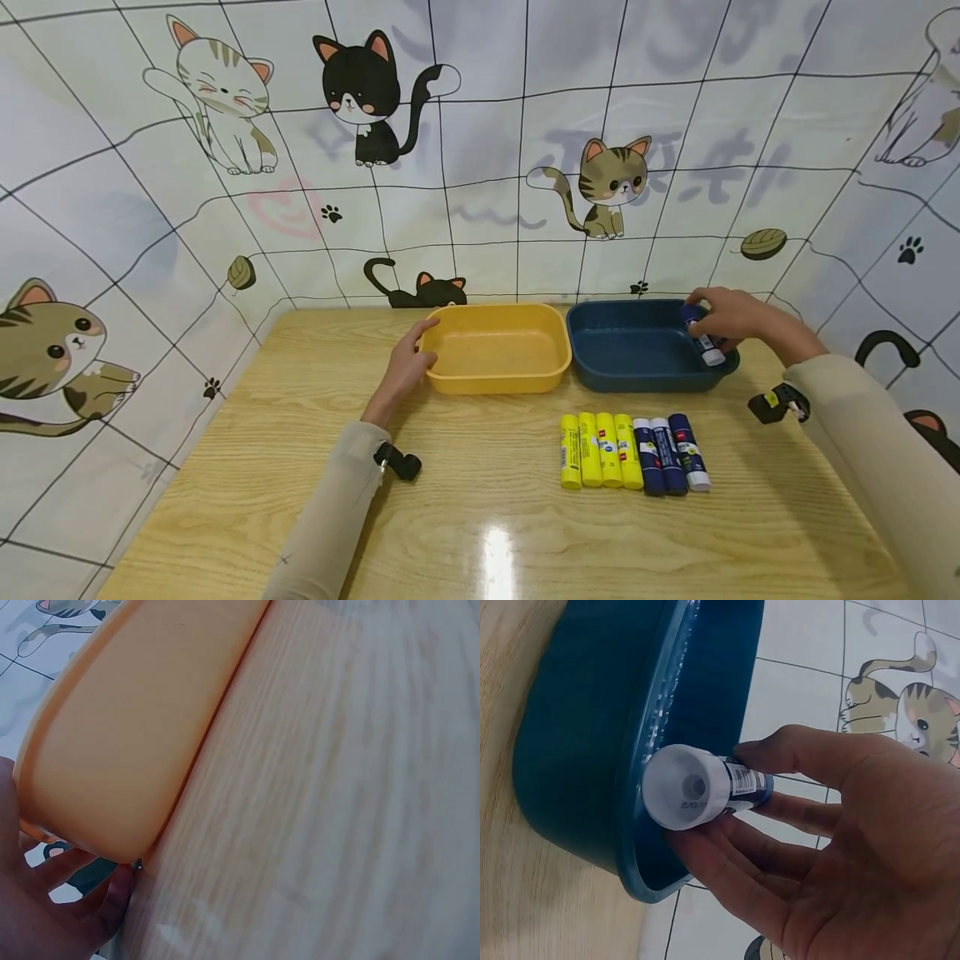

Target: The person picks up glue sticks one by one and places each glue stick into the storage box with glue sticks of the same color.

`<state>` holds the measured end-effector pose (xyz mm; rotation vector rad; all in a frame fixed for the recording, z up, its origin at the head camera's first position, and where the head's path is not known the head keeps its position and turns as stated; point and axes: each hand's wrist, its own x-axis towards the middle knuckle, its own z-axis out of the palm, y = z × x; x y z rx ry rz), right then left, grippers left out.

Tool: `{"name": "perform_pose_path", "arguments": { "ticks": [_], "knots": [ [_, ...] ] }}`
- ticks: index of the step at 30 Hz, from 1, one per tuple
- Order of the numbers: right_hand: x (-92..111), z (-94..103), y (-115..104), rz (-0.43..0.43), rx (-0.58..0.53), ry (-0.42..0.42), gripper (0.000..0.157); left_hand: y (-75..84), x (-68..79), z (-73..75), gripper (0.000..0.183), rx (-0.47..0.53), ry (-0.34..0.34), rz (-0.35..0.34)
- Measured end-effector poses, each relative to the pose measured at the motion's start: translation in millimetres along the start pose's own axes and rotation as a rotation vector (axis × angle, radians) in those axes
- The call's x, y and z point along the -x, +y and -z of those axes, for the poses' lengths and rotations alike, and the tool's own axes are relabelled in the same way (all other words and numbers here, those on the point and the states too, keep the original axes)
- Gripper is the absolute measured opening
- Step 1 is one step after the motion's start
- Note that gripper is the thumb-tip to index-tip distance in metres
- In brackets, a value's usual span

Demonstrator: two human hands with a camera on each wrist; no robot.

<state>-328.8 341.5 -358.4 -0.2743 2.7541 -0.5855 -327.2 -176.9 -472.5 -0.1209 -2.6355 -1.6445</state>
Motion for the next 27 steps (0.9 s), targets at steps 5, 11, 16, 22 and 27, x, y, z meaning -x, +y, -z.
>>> {"name": "perform_pose_path", "arguments": {
  "ticks": [5,11,16,22,27],
  "knots": [
    [-7,0.8,2,-0.018,-0.012,-0.025,0.066,-0.4,-0.4,0.6,0.075,0.003,0.004,0.007],
    [-19,-2.4,8,-0.025,-0.015,-0.051,0.065,0.5,-0.5,0.7,0.074,0.006,0.003,0.019],
    [-25,-4.3,10,-0.029,-0.011,-0.066,0.067,1.1,-1.0,-0.4,0.074,-0.009,-0.004,0.027],
    [-34,-6.0,10,-0.049,0.016,-0.090,0.066,2.8,-1.1,-0.7,0.074,-0.007,-0.002,0.045],
    [-39,-8.3,8,-0.076,0.023,-0.120,0.068,3.7,-0.2,-1.0,0.075,-0.004,-0.002,0.030]
  ]
}}
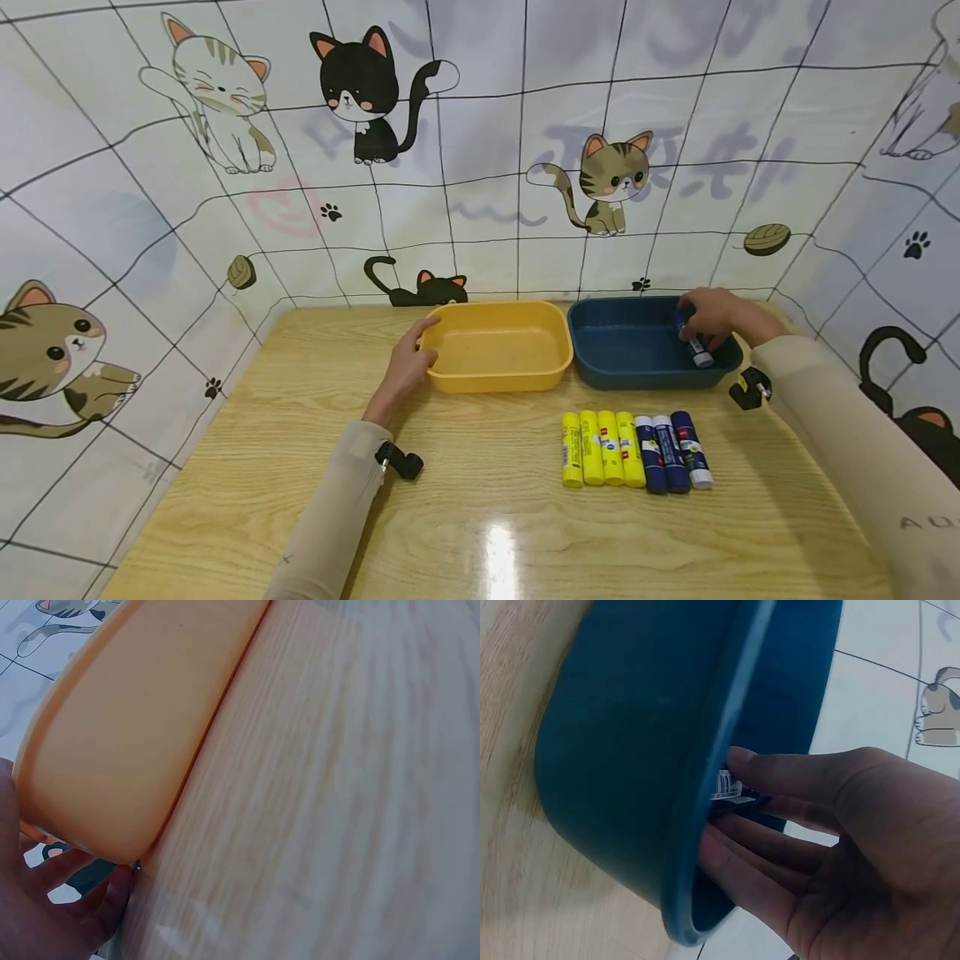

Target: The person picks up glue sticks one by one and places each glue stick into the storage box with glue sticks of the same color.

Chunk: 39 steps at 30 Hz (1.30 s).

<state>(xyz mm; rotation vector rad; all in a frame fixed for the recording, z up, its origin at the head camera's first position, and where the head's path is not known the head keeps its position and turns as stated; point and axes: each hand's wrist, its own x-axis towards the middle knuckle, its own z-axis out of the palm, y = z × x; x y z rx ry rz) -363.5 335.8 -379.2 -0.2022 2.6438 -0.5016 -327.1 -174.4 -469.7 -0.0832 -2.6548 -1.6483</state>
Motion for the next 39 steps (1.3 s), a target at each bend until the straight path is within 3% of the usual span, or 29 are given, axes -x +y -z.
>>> {"name": "perform_pose_path", "arguments": {
  "ticks": [20,34,39],
  "knots": [
    [-15,-15.7,-3,-0.069,0.062,-0.019,0.059,0.0,0.9,0.3,0.074,0.012,0.008,-0.031],
    [-11,-16.5,-8,-0.091,0.106,-0.023,0.063,-0.2,2.4,-1.8,0.074,0.005,0.019,-0.037],
    [-6,-14.9,-9,-0.062,0.136,0.018,0.057,-1.0,2.4,-1.3,0.072,0.012,0.013,-0.033]
  ]
}}
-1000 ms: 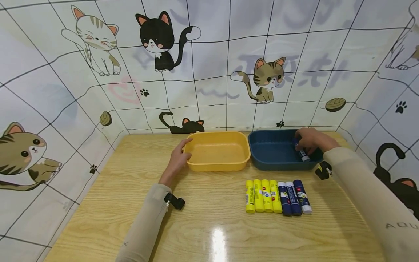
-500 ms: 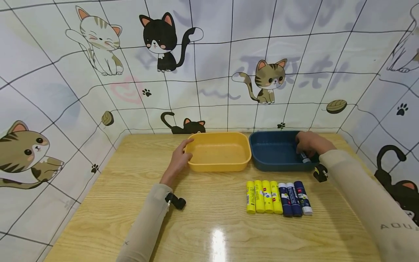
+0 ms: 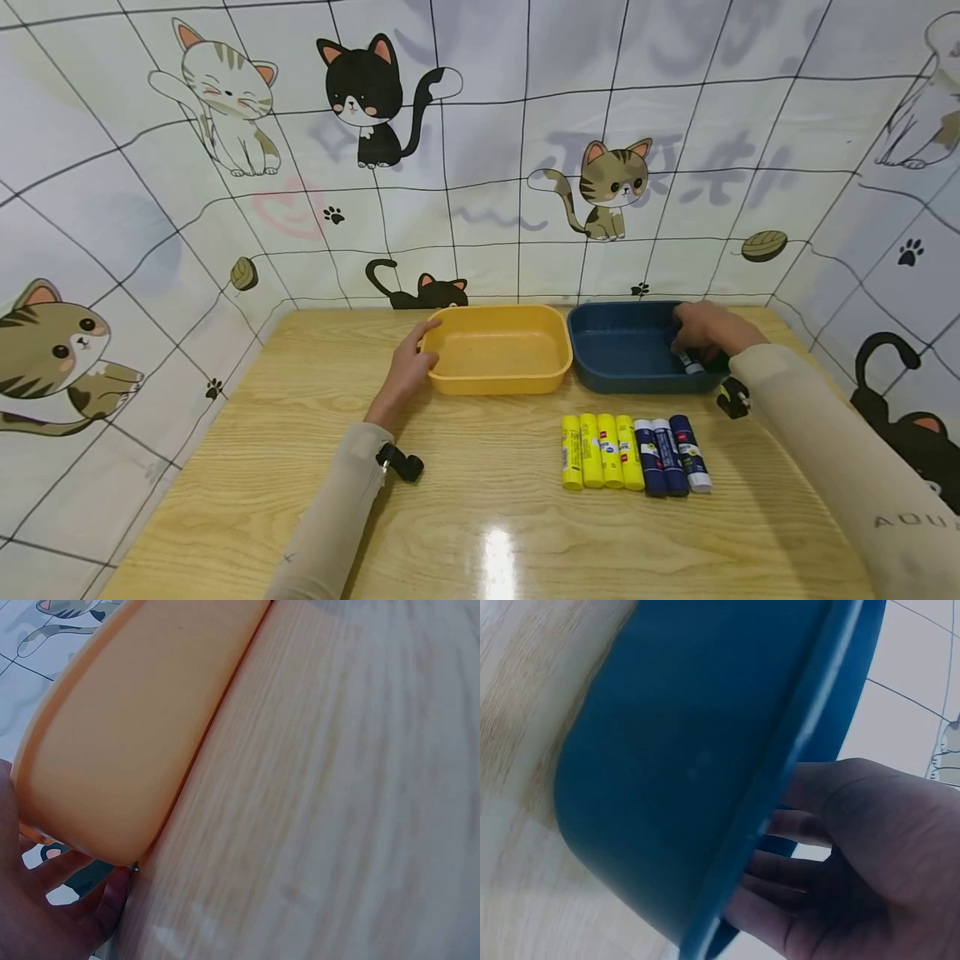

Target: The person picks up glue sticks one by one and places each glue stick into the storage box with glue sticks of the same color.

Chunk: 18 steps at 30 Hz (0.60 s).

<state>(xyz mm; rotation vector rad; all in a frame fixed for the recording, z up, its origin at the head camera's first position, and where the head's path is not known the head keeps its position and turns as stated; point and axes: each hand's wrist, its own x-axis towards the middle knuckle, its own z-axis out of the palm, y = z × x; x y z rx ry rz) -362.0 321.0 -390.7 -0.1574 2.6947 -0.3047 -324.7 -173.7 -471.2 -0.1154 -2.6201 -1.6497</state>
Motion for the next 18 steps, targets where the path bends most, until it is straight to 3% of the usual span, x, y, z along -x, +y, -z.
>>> {"name": "perform_pose_path", "arguments": {
  "ticks": [7,18],
  "knots": [
    [18,5.2,-9,0.100,0.127,0.171,0.050,-2.4,0.5,1.3,0.071,-0.002,-0.001,0.010],
    [49,17.3,-17,0.182,0.011,0.294,0.047,-0.2,1.1,1.1,0.072,-0.018,-0.003,-0.006]
  ]
}}
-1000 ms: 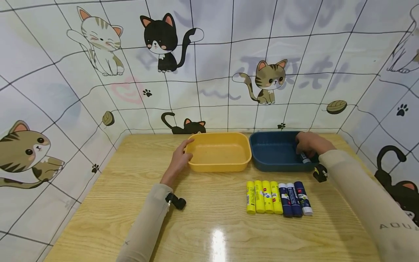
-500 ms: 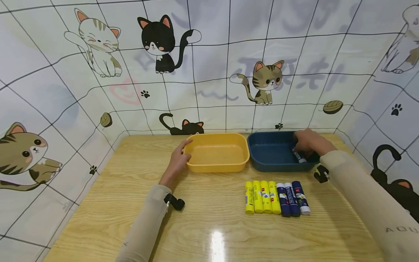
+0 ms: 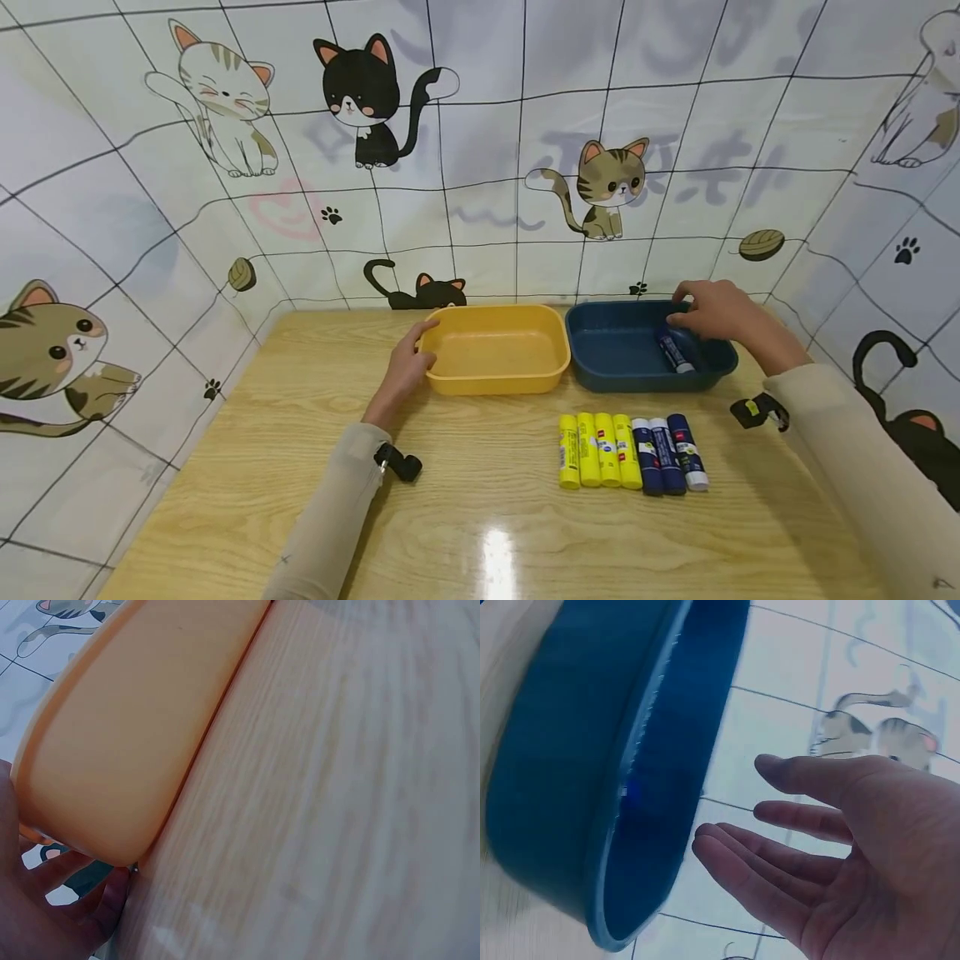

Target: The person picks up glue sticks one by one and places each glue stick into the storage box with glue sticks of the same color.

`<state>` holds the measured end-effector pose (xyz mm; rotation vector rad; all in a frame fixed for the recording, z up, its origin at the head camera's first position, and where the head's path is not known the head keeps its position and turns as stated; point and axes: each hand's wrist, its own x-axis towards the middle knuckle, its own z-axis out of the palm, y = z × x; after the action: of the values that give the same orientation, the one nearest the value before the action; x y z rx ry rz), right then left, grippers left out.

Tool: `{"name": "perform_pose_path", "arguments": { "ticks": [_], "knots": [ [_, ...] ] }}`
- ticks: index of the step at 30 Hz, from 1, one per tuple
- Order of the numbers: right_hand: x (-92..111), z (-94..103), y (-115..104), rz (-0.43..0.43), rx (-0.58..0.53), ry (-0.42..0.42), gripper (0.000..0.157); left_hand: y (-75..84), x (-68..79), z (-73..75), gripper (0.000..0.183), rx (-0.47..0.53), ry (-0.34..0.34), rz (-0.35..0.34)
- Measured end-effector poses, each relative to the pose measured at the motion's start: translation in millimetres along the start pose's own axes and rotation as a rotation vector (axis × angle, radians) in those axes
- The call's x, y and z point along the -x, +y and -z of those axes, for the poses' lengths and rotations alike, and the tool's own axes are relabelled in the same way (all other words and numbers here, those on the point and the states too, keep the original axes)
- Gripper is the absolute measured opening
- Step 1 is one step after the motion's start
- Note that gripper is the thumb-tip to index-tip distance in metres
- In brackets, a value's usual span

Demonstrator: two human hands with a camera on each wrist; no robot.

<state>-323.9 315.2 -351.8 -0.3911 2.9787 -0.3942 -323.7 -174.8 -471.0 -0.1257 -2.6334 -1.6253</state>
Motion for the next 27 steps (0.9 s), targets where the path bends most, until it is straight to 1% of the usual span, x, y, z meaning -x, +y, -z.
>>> {"name": "perform_pose_path", "arguments": {
  "ticks": [4,7,11,15,18,22,27],
  "knots": [
    [14,1.9,-5,0.015,-0.073,0.039,0.046,1.5,0.4,-1.5,0.071,0.001,-0.001,0.002],
    [24,-0.5,-9,0.027,-0.090,0.070,0.045,1.7,0.3,-1.8,0.070,0.005,0.001,0.006],
    [37,-7.4,-14,0.032,-0.111,0.105,0.046,1.4,-1.5,-1.3,0.070,0.000,0.000,0.006],
    [49,-18.8,-20,0.061,-0.148,0.140,0.043,-0.8,-2.1,0.2,0.071,-0.001,0.006,0.007],
    [57,-27.4,-26,0.078,-0.161,0.147,0.039,-2.4,-0.9,0.3,0.072,-0.003,0.005,0.006],
    [67,-33.0,-32,0.073,-0.173,0.120,0.037,-2.9,-1.1,-1.7,0.072,-0.010,0.005,0.009],
    [74,-36.6,-37,0.078,-0.191,0.085,0.035,-3.2,-2.0,-1.9,0.071,-0.012,0.013,0.003]
  ]
}}
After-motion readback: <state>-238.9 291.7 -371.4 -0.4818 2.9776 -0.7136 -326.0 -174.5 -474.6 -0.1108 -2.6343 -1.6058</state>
